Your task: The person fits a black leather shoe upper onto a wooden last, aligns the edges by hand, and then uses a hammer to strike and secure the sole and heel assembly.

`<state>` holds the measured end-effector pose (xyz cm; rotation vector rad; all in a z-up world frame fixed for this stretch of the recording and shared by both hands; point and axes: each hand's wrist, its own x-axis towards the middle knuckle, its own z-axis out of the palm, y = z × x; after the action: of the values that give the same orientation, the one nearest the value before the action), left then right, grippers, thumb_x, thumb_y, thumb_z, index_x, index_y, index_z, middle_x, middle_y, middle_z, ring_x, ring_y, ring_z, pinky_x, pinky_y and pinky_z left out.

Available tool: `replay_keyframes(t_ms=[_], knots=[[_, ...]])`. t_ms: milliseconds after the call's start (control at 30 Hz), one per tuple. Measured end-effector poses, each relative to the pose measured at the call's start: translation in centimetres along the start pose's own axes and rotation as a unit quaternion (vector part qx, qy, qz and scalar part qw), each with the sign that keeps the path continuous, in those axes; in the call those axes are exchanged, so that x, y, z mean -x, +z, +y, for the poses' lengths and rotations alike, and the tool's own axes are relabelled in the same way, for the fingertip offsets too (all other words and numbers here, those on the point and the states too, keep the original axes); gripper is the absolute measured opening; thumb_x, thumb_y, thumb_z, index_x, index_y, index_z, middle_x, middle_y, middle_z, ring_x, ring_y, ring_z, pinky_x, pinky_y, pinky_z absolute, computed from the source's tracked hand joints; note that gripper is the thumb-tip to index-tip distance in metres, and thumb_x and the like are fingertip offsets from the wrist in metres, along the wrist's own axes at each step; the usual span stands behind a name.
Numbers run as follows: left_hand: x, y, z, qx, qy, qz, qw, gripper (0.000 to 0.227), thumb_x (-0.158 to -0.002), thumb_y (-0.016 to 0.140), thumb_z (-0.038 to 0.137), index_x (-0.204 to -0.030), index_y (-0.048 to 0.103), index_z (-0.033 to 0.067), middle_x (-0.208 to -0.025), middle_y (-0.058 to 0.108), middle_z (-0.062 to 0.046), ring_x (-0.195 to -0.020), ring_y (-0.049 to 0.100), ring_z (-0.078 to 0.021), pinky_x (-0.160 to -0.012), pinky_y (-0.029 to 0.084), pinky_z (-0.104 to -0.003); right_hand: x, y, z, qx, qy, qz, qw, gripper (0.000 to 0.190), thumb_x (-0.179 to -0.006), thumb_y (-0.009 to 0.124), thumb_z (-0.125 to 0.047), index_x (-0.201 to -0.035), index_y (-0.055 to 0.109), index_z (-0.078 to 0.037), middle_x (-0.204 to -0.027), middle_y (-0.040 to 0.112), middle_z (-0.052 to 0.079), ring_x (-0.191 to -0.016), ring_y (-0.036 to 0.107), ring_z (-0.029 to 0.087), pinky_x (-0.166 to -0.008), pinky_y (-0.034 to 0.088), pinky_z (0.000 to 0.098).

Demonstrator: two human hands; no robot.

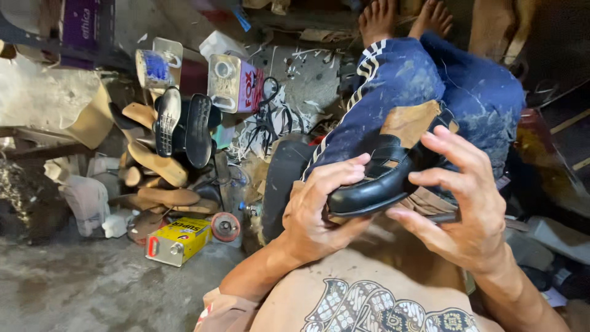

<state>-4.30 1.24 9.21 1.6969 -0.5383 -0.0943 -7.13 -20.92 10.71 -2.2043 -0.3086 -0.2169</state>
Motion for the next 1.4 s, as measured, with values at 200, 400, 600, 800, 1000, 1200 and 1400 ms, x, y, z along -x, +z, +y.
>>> replay_keyframes(t_ms=[200,400,600,800,1000,1200,1400], knots=[[-0.6,0.8,0.2,0.016,0.029,0.002,0.999,0.041,-0.100,0.070,0.017,-0.131,0.050,-0.0023,-0.127,0.061,-0.023,-0.130,0.066,-0.0437,-0.116,0.055,-0.046,0.2,-0.2,-1.0,0.052,-0.035,0.007,0.998,0.047,-0.083,0.083,-0.039,-0.110,0.060,-0.008,-0.142,0.052,0.025,-0.142,0.049,0.049,-0.123,0.044,0.0582],[-0.6,0.9,0.2,0.014,0.042,-0.011,0.999,0.044,-0.107,0.055,0.034,-0.132,0.050,-0.0024,-0.129,0.061,-0.022,-0.131,0.065,-0.0441,-0.115,0.055,-0.048,-0.9,0.2,-2.6,0.098,-0.066,0.012,0.993,0.034,-0.090,0.074,-0.040,-0.098,0.061,-0.010,-0.134,0.058,0.022,-0.134,0.054,0.048,-0.118,0.044,0.0596],[-0.3,1.0,0.1,0.045,0.038,-0.035,0.998,0.042,-0.108,0.056,0.028,-0.135,0.047,-0.0033,-0.135,0.055,-0.027,-0.136,0.060,-0.0484,-0.120,0.053,-0.054,-2.2,-0.6,-2.5,-0.020,-0.054,-0.070,0.996,0.025,-0.088,0.072,-0.025,-0.084,0.052,-0.010,-0.118,0.063,0.016,-0.130,0.058,0.044,-0.111,0.051,0.0530],[0.2,1.3,-0.2,0.043,0.027,-0.037,0.998,0.044,-0.105,0.062,0.025,-0.138,0.047,-0.0015,-0.138,0.055,-0.026,-0.138,0.060,-0.0459,-0.121,0.052,-0.052,-1.8,-0.4,-1.7,-0.071,-0.020,-0.045,0.996,0.026,-0.079,0.082,-0.025,-0.080,0.059,-0.012,-0.111,0.072,0.013,-0.109,0.072,0.023,-0.109,0.053,0.0456],[0.8,1.6,-0.4,0.031,0.029,-0.020,0.999,0.046,-0.103,0.067,0.023,-0.137,0.048,-0.0017,-0.138,0.057,-0.023,-0.137,0.061,-0.0462,-0.121,0.054,-0.051,-1.8,0.0,-1.4,-0.140,0.037,-0.023,0.989,0.039,-0.066,0.092,-0.028,-0.083,0.061,-0.013,-0.101,0.075,0.005,-0.101,0.076,0.018,-0.107,0.052,0.0390],[1.2,1.0,-0.2,0.029,0.022,-0.062,0.997,0.045,-0.108,0.059,0.023,-0.143,0.043,-0.0027,-0.143,0.053,-0.027,-0.141,0.057,-0.0460,-0.125,0.049,-0.052,-1.6,0.0,-1.3,-0.190,0.097,-0.030,0.977,0.085,-0.055,0.096,-0.030,-0.124,0.058,-0.001,-0.100,0.076,0.011,-0.095,0.079,0.016,-0.095,0.064,0.0263],[1.2,-0.2,-0.4,0.027,-0.012,-0.076,0.997,0.049,-0.103,0.066,0.029,-0.140,0.045,0.0055,-0.147,0.052,-0.029,-0.143,0.056,-0.0382,-0.123,0.049,-0.047,-3.0,0.2,-0.4,-0.168,0.011,-0.087,0.982,0.098,-0.072,0.093,-0.036,-0.146,0.041,0.000,-0.106,0.076,0.009,-0.101,0.077,0.017,-0.102,0.061,0.0284]])
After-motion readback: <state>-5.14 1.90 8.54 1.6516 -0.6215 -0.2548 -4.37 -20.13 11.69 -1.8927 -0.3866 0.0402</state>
